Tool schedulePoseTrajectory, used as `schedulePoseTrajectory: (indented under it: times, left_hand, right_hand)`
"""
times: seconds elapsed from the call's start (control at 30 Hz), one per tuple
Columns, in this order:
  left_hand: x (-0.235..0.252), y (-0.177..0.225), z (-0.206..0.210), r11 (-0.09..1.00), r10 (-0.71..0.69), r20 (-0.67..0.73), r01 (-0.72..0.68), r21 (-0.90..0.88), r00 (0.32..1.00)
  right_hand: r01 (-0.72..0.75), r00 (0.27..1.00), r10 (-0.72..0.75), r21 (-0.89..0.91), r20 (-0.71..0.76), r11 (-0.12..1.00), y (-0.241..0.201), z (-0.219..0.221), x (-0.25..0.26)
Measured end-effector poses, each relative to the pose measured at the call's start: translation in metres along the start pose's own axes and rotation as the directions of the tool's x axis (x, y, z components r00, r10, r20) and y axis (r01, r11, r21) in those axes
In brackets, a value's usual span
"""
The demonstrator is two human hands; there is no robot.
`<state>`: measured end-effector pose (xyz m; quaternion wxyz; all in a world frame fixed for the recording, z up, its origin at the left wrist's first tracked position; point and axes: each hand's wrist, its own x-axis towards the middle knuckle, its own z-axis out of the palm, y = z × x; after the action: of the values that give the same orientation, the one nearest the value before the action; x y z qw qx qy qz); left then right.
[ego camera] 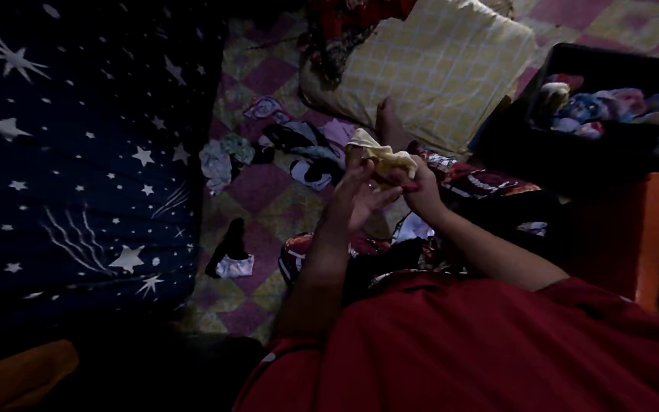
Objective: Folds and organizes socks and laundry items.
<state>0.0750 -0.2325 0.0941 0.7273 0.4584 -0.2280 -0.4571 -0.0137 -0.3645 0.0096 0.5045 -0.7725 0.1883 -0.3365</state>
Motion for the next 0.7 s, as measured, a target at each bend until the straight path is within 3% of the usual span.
schedulePoseTrajectory:
  times: [0.1,0.2,0.27,0.37,0.5,0.6,0.7]
  left_hand:
    - [-0.002,-0.003,-0.003,0.997,0.052,-0.051,-0.055,-0.06,0.997]
    - [-0.007,-0.007,-0.006,0.992,0.086,0.017,-0.084,-0.092,0.996]
    - [-0.005,-0.011,-0.006,0.994,0.073,0.065,-0.067,-0.087,0.995]
    - [-0.001,-0.016,0.0,0.984,0.05,0.099,-0.033,-0.174,0.994]
    - [0.007,-0.012,0.005,0.997,-0.071,0.131,0.068,0.028,0.989]
    - [0.011,-0.011,0.001,0.965,-0.117,0.102,0.088,0.247,0.988]
    - [0.011,-0.006,0.003,0.962,-0.094,0.006,0.089,0.259,0.996]
  right_hand:
    - [-0.02,0.999,0.02,-0.007,-0.044,1.0,0.006,-0.007,0.008]
    - [0.352,0.936,-0.352,-0.12,0.026,0.928,0.002,-0.014,-0.005]
    - [0.489,0.872,-0.462,-0.252,0.16,0.835,-0.016,-0.017,-0.014]
    - [0.523,0.851,-0.455,-0.365,0.26,0.77,-0.031,-0.026,-0.018]
    - [0.424,0.893,-0.331,-0.323,0.305,0.846,-0.053,-0.064,-0.027]
    - [0.411,0.908,-0.415,-0.304,0.055,0.859,-0.067,-0.102,-0.037]
    - [0.406,0.858,-0.459,-0.243,-0.231,0.881,-0.087,-0.162,-0.045]
